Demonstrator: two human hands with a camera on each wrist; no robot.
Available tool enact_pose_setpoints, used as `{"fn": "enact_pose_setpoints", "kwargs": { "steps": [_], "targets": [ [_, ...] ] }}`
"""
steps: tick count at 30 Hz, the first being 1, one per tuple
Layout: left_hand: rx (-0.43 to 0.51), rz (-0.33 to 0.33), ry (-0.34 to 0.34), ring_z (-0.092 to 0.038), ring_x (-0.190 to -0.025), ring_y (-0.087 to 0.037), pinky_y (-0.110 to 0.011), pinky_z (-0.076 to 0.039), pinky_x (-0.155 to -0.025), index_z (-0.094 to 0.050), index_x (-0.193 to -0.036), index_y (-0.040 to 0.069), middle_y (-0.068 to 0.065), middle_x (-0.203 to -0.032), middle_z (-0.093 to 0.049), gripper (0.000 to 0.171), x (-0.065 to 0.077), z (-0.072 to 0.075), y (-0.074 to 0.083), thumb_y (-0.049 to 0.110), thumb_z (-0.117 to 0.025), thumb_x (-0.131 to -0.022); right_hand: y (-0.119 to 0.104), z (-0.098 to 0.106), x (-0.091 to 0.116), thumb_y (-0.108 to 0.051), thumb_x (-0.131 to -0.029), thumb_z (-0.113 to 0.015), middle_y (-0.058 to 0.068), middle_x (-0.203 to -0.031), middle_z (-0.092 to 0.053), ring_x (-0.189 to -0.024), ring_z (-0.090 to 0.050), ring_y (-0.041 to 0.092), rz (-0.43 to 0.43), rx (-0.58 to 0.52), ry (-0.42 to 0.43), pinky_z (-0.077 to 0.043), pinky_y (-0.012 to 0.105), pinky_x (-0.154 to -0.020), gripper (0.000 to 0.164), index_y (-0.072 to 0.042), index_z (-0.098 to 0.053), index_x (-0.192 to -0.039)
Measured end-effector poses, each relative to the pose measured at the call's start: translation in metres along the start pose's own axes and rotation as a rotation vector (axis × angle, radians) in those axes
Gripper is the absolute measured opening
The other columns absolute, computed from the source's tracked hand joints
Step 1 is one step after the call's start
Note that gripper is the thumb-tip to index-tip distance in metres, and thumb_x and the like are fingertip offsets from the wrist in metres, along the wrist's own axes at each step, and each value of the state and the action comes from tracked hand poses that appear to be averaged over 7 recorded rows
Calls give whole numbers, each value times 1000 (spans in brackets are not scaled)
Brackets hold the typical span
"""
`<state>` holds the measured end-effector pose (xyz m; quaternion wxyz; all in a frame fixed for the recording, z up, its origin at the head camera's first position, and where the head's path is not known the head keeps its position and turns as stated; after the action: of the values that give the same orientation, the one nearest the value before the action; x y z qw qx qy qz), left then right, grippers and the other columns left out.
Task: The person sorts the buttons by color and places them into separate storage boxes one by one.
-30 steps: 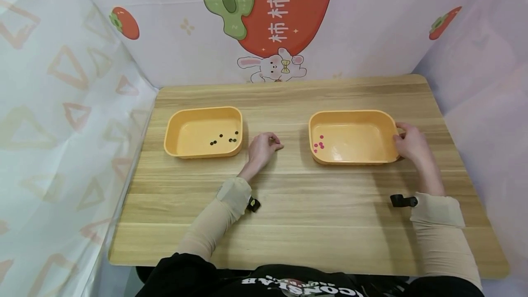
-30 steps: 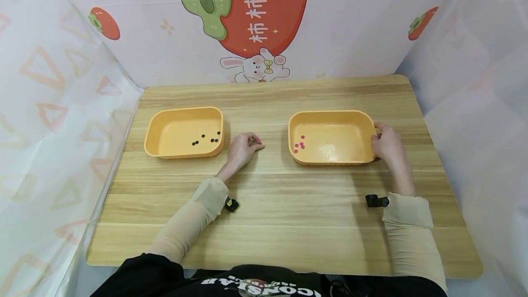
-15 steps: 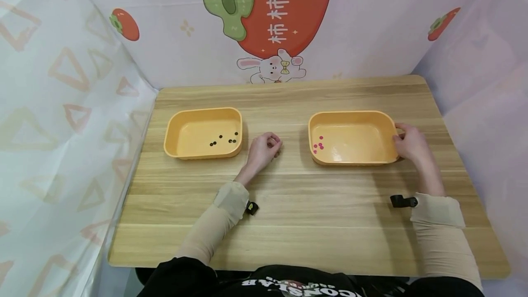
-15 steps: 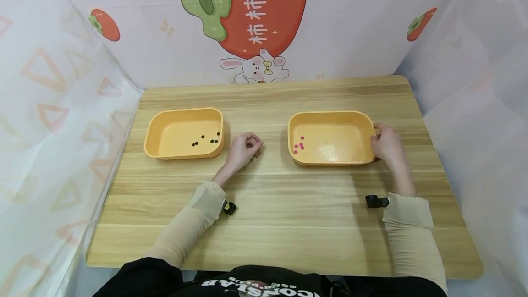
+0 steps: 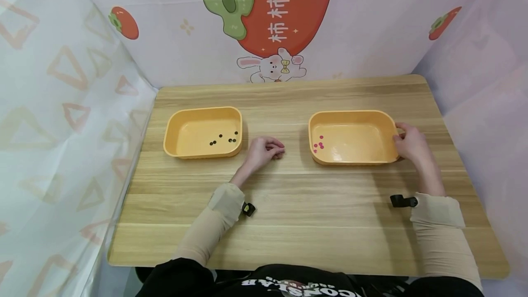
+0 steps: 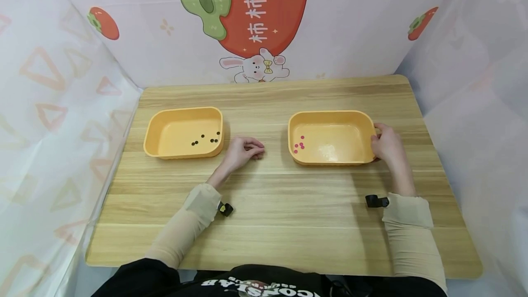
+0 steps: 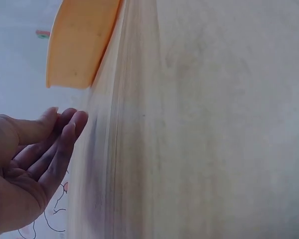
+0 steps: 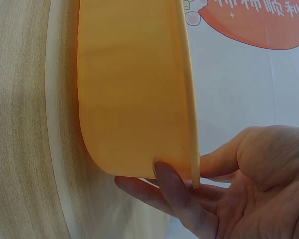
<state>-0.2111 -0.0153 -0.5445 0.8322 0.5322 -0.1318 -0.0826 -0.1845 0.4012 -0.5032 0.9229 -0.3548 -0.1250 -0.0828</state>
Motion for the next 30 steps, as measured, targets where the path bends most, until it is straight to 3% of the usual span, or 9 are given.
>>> {"fn": "enact_pose_setpoints", "kwargs": {
  "steps": [4, 9, 14, 18, 22, 30],
  "targets": [
    [8, -4, -42, -84, -78, -23, -28, -69, -70, -82, -104, -6, -21, -95, -84, 11, 3, -3, -1, 3, -82, -97, 0, 0, -1, -6, -113, -39, 55, -132, -54, -75, -75, 32, 6, 0, 4, -67, 40, -57, 58, 20, -25, -163],
    [55, -5, -32, -80, -69, -22, -30, -68, -65, -81, -103, -5, -21, -89, -83, 14, 6, -1, -2, 6, -85, -96, 0, 1, -2, -5, -112, -40, 56, -131, -54, -74, -75, 31, 15, -7, 6, -67, 38, -56, 58, 20, -26, -162],
    [37, -84, -12, -68, -58, -19, -22, -55, -52, -81, -101, 0, -22, -81, -79, 16, 10, 4, 5, 13, -87, -95, 1, 0, -2, -5, -112, -41, 55, -131, -55, -74, -75, 31, 15, -6, 16, -66, 37, -55, 58, 20, -27, -162],
    [47, -139, 16, -56, -60, -11, -18, -41, -54, -82, -100, 2, -10, -72, -72, 16, 13, 7, 12, 15, -89, -94, 2, 0, -2, -5, -112, -41, 54, -130, -56, -75, -75, 32, 16, -6, 21, -66, 37, -55, 57, 20, -28, -162],
    [65, -155, 45, -51, -64, -5, -17, -38, -58, -83, -101, 5, 7, -69, -61, 17, 15, 9, 16, 18, -90, -93, 1, 0, -2, -4, -112, -42, 55, -130, -56, -77, -75, 34, 15, 2, 24, -65, 35, -54, 57, 20, -29, -161],
    [84, -244, 21, -39, -60, -8, -19, -32, -57, -83, -102, 4, 9, -63, -46, 17, 10, 0, 33, 18, -88, -95, 2, 1, -3, -5, -112, -41, 54, -132, -54, -78, -75, 36, 0, -2, 10, -67, 39, -56, 58, 19, -26, -163]
  ]
}}
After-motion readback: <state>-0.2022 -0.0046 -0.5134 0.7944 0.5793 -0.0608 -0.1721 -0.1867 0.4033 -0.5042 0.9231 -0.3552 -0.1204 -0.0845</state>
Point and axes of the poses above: each hand's wrist, its own x-axis away from the middle knuckle, its own z-axis out of the back of the hand, y = z × x, the point moved 6 cm from there along -x, towards the middle knuckle
